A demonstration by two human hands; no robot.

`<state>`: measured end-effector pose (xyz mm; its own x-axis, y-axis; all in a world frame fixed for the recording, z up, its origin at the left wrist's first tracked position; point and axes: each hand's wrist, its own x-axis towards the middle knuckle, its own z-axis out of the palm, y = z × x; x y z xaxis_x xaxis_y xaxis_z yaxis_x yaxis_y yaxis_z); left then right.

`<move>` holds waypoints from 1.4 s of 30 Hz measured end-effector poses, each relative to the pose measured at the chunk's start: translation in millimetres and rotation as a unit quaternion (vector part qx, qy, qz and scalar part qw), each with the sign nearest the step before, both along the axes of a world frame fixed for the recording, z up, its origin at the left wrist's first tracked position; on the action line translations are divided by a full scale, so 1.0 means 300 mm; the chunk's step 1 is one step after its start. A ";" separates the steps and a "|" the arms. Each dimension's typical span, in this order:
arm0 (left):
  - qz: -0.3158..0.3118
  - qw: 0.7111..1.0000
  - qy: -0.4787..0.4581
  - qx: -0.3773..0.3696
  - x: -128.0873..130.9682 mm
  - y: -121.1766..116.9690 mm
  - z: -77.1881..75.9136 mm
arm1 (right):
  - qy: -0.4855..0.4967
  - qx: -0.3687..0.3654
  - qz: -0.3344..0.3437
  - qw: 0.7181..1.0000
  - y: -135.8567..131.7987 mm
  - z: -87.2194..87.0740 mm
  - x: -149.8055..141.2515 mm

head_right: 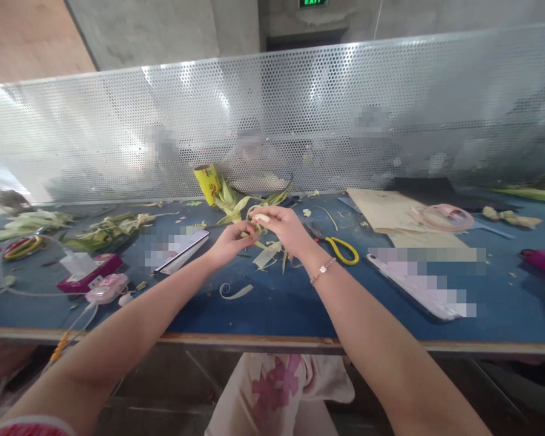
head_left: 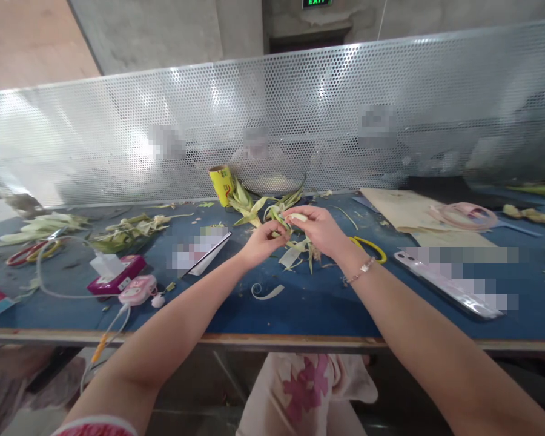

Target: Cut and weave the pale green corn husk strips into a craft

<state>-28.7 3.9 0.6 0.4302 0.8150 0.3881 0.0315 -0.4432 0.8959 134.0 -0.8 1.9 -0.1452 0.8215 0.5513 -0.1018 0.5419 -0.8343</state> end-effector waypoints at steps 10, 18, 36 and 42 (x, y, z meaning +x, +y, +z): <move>0.025 0.990 0.065 0.122 0.010 0.002 -0.019 | -0.070 0.062 -0.085 0.992 -0.021 -0.008 -0.048; 0.029 0.999 0.011 0.018 0.017 0.005 -0.017 | -0.067 -0.007 -0.103 0.992 -0.008 -0.011 -0.059; 0.036 0.980 0.036 0.195 -0.036 0.021 -0.002 | -0.102 -0.199 -0.143 0.964 0.005 -0.017 -0.063; -0.016 0.941 0.080 0.329 -0.034 0.012 0.002 | -0.079 -0.184 -0.184 0.962 0.004 -0.003 -0.052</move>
